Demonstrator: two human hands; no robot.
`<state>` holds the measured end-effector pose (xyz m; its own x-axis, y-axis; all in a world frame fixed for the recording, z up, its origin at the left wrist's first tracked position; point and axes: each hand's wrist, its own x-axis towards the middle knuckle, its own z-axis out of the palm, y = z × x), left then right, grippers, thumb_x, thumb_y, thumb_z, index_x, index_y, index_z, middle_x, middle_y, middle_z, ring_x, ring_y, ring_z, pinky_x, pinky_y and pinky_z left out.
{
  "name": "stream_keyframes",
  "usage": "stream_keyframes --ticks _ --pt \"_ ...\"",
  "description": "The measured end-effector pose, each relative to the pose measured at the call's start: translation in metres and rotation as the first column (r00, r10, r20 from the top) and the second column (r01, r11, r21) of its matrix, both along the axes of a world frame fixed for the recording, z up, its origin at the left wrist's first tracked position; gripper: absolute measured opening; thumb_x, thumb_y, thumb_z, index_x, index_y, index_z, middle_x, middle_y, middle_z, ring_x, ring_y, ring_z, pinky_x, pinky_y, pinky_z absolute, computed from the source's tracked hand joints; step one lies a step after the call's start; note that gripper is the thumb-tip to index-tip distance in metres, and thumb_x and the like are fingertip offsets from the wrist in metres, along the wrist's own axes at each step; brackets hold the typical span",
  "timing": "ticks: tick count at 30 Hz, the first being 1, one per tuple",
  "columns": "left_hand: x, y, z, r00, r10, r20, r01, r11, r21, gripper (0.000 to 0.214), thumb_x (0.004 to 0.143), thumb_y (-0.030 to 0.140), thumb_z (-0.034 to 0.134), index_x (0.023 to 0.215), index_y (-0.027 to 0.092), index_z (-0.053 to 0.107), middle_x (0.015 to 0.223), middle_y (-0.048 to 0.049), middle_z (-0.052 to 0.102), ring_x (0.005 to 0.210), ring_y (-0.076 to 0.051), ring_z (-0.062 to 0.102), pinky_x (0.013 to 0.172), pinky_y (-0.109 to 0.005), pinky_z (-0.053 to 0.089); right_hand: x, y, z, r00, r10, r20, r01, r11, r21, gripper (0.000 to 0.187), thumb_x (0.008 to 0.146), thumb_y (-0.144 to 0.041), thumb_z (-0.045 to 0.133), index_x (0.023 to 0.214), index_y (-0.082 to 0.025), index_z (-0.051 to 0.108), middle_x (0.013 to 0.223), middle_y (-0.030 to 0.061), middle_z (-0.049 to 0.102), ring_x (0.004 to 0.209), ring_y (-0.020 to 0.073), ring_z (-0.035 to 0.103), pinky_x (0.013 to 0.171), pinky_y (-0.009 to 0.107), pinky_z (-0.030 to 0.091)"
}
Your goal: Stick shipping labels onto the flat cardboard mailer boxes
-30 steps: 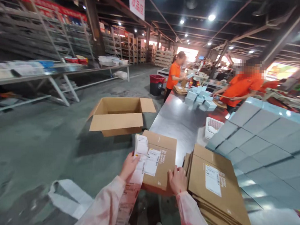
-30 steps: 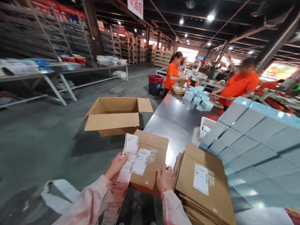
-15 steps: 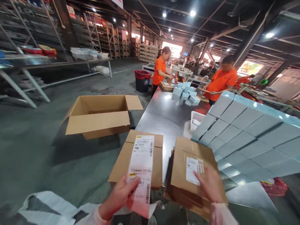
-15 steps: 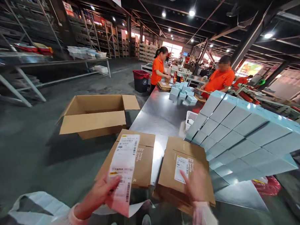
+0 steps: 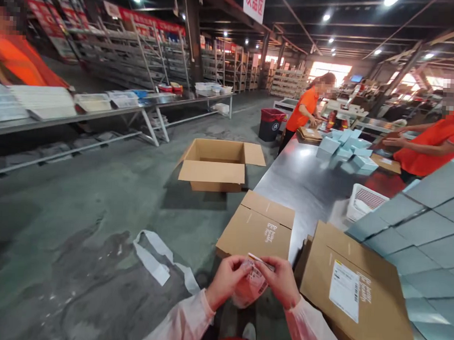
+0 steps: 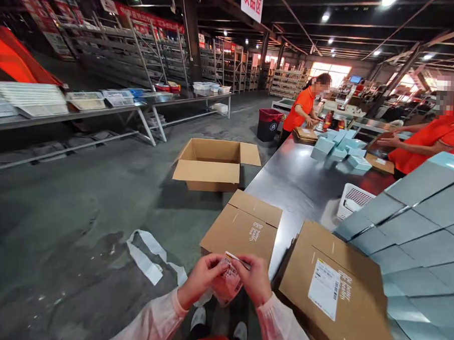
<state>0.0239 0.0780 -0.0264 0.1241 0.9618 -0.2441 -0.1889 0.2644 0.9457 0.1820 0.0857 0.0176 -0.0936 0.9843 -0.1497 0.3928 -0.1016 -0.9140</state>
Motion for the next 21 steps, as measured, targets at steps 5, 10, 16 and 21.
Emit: stream_keyframes --ticks 5,10,16,21 --pt "0.020 -0.005 -0.030 0.951 0.277 -0.135 -0.280 0.960 -0.010 0.054 0.060 0.063 0.068 0.048 0.020 0.038 0.045 0.0063 0.038 0.049 -0.008 0.035 0.050 -0.024 0.030 0.001 0.006 -0.015 0.999 -0.004 0.042 0.006 0.999 -0.034 0.044 0.068 -0.055 0.067 0.086 -0.016 0.076 0.084 0.0101 0.074 0.080 0.0271 0.068 0.073 0.037 0.054" --pt "0.018 0.011 -0.051 0.994 0.103 0.045 -0.097 0.988 -0.124 0.054 0.049 0.056 0.080 0.074 0.011 0.064 0.069 -0.0045 0.066 0.064 -0.016 0.056 0.063 -0.027 0.043 0.005 0.056 -0.050 0.990 -0.008 0.139 0.002 0.999 0.041 0.039 0.068 -0.052 0.066 0.076 -0.015 0.075 0.077 0.0090 0.073 0.074 0.0227 0.067 0.071 0.035 0.053" --pt "-0.010 -0.025 -0.105 0.981 -0.103 0.165 0.143 0.957 -0.253 0.068 0.051 0.062 0.079 0.090 0.007 0.072 0.088 -0.0150 0.073 0.082 -0.027 0.065 0.078 -0.036 0.048 0.007 0.153 -0.078 0.878 -0.266 0.399 0.188 0.956 0.223 0.036 0.072 -0.044 0.064 0.090 -0.014 0.073 0.128 0.0165 0.054 0.119 0.0308 0.049 0.101 0.046 0.037" --pt "-0.044 -0.083 -0.122 0.970 -0.195 0.146 0.230 0.931 -0.283 0.067 0.054 0.069 0.072 0.087 0.011 0.075 0.084 -0.0134 0.073 0.077 -0.026 0.066 0.074 -0.036 0.049 -0.017 0.141 -0.092 0.550 -0.066 0.833 -0.202 0.957 0.210 0.074 0.082 -0.052 0.054 0.143 -0.013 0.037 0.153 0.0200 0.024 0.142 0.0356 0.015 0.110 0.062 0.008"
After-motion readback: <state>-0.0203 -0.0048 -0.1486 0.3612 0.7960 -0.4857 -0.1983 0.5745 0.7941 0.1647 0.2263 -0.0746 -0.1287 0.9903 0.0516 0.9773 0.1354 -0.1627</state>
